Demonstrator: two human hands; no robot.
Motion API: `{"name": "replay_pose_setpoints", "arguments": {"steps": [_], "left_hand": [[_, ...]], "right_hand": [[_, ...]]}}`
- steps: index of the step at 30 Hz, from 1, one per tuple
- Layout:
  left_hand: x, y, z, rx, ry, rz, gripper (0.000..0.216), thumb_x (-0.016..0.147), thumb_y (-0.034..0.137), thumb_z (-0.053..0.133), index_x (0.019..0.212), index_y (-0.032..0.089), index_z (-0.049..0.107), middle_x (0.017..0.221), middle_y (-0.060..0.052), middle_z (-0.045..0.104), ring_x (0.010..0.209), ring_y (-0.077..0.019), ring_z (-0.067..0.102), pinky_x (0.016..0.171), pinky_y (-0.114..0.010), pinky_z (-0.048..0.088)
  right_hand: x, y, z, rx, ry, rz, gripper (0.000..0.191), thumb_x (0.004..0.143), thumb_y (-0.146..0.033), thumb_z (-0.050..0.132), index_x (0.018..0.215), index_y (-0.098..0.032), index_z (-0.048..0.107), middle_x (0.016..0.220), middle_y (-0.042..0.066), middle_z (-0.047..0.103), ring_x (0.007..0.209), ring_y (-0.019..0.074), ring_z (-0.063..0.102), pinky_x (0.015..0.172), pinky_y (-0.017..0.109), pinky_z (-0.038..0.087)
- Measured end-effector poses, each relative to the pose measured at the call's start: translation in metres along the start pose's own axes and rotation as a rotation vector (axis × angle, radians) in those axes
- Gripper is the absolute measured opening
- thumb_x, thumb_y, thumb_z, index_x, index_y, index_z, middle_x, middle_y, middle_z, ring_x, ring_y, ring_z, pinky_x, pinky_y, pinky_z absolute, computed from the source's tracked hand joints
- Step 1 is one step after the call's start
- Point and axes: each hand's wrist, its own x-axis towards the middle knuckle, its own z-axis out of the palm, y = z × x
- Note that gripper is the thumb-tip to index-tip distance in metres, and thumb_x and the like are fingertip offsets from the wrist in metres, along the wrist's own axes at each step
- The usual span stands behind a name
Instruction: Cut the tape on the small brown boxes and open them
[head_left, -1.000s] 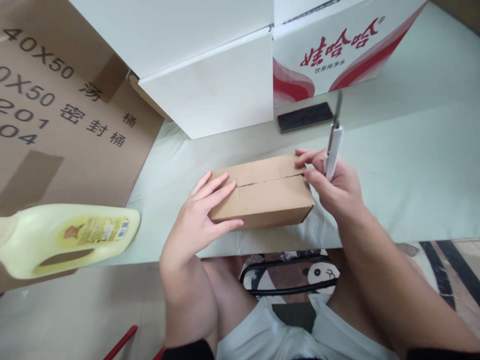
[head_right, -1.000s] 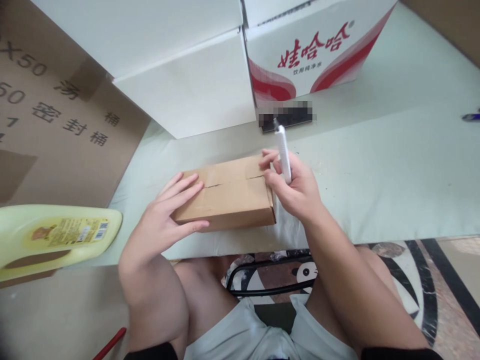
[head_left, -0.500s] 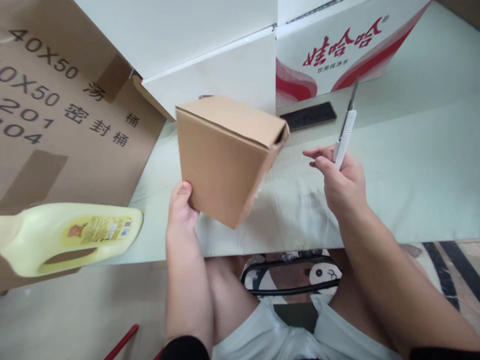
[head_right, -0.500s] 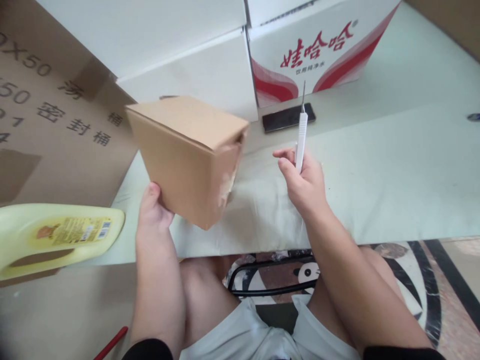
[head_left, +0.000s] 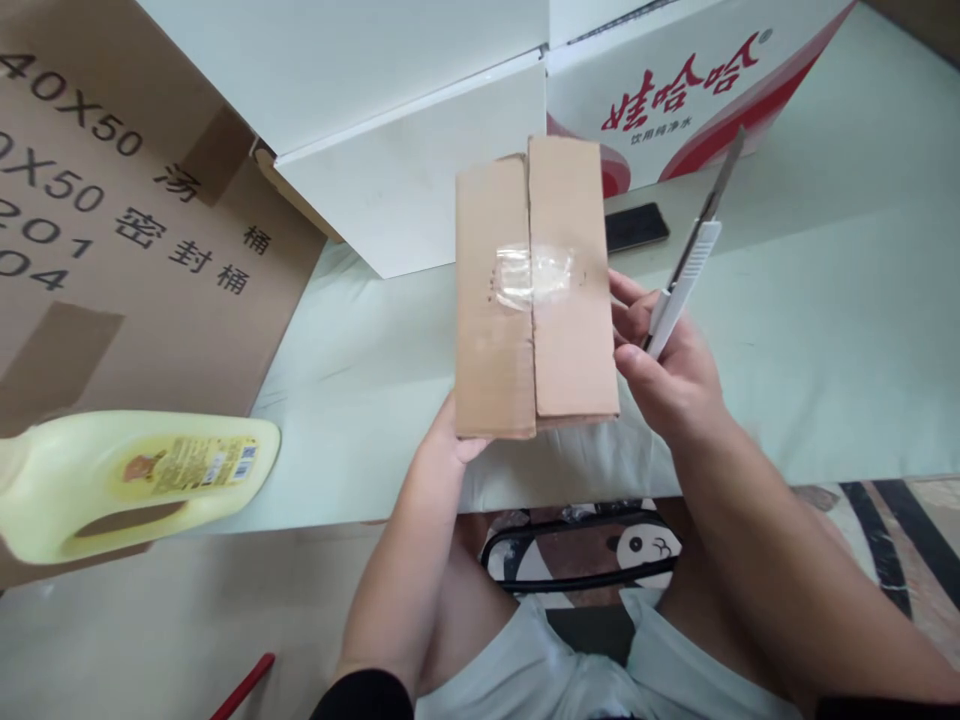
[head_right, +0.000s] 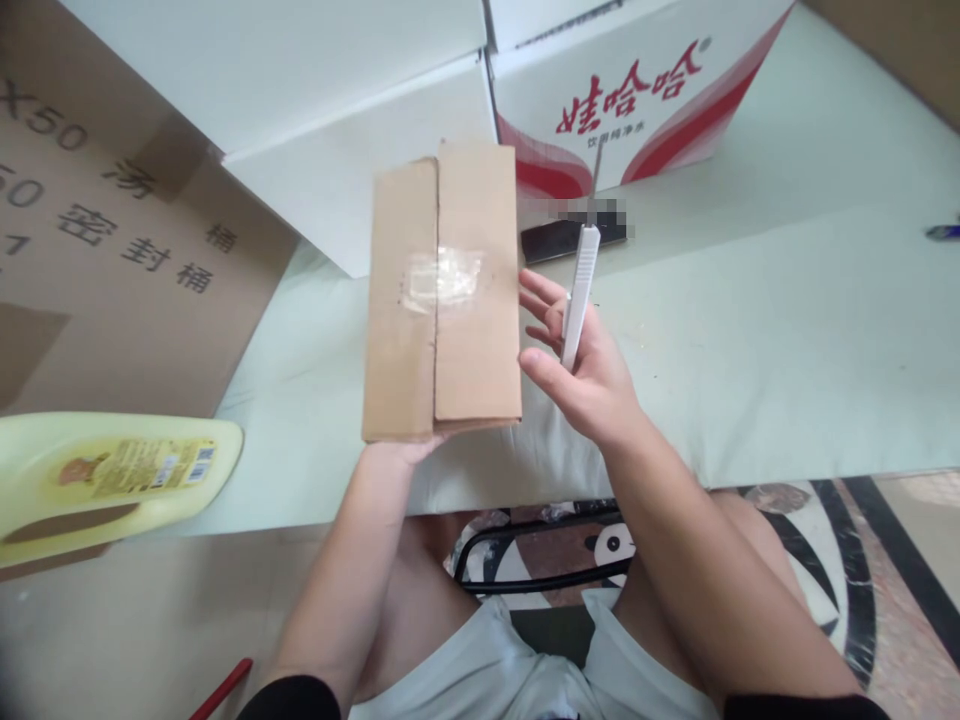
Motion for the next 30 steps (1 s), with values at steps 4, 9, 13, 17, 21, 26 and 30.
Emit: {"name": "replay_pose_setpoints", "arguments": {"steps": [4, 9, 13, 17, 21, 26, 30], "left_hand": [[0.003, -0.012, -0.004, 0.203, 0.06, 0.066, 0.038, 0.072, 0.048, 0.088, 0.098, 0.023, 0.076, 0.102, -0.004, 0.082, 0.101, -0.03, 0.075, 0.085, -0.044, 0.064], [0.007, -0.014, -0.008, 0.333, 0.111, 0.148, 0.044, 0.073, 0.056, 0.083, 0.102, 0.024, 0.075, 0.111, -0.006, 0.081, 0.11, -0.0318, 0.075, 0.084, -0.044, 0.065], [0.007, -0.007, -0.009, 0.391, 0.104, 0.223, 0.041, 0.086, 0.058, 0.07, 0.113, 0.027, 0.073, 0.13, 0.0, 0.076, 0.128, -0.0305, 0.068, 0.1, -0.046, 0.062], [0.003, -0.001, -0.004, 0.398, 0.044, 0.248, 0.044, 0.098, 0.058, 0.05, 0.122, 0.026, 0.069, 0.137, 0.003, 0.072, 0.134, -0.0283, 0.064, 0.109, -0.046, 0.057], [0.001, -0.001, 0.001, 0.434, -0.013, 0.289, 0.042, 0.097, 0.055, 0.056, 0.124, 0.025, 0.069, 0.135, 0.001, 0.073, 0.135, -0.0281, 0.063, 0.115, -0.044, 0.052], [0.004, -0.003, -0.005, 0.56, 0.075, 0.269, 0.044, 0.094, 0.054, 0.058, 0.123, 0.022, 0.068, 0.136, -0.008, 0.072, 0.132, -0.0323, 0.064, 0.113, -0.049, 0.05], [0.007, 0.001, -0.017, 0.655, 0.109, 0.395, 0.054, 0.092, 0.062, 0.055, 0.13, 0.024, 0.061, 0.144, -0.011, 0.065, 0.14, -0.0334, 0.057, 0.114, -0.049, 0.048]], "right_hand": [[0.0, 0.0, -0.004, -0.091, 0.036, 0.071, 0.047, 0.081, -0.065, 0.074, 0.087, -0.027, 0.047, 0.155, 0.004, 0.054, 0.148, 0.0321, 0.047, 0.115, 0.056, 0.047], [0.0, 0.008, -0.008, -0.114, 0.058, 0.106, 0.043, 0.086, -0.064, 0.069, 0.085, -0.027, 0.049, 0.131, 0.006, 0.068, 0.142, 0.03, 0.053, 0.115, 0.054, 0.046], [0.001, 0.008, -0.008, -0.171, 0.12, 0.213, 0.046, 0.082, -0.069, 0.07, 0.095, -0.027, 0.058, 0.125, 0.006, 0.069, 0.129, 0.0301, 0.06, 0.107, 0.052, 0.05], [0.002, 0.006, -0.007, -0.099, 0.156, 0.417, 0.061, 0.075, -0.079, 0.067, 0.105, -0.027, 0.064, 0.129, 0.008, 0.066, 0.126, 0.0303, 0.061, 0.094, 0.047, 0.057], [0.002, 0.002, -0.005, -0.13, 0.149, 0.482, 0.067, 0.067, -0.082, 0.07, 0.103, -0.025, 0.063, 0.123, 0.009, 0.067, 0.119, 0.0315, 0.064, 0.087, 0.046, 0.058], [0.004, -0.004, 0.001, -0.21, 0.133, 0.488, 0.062, 0.061, -0.066, 0.084, 0.098, -0.023, 0.059, 0.106, 0.009, 0.071, 0.101, 0.0304, 0.07, 0.091, 0.052, 0.058], [0.006, -0.003, 0.003, -0.149, 0.107, 0.466, 0.054, 0.062, -0.058, 0.087, 0.094, -0.024, 0.059, 0.1, 0.008, 0.073, 0.095, 0.0293, 0.072, 0.086, 0.051, 0.06]]}}
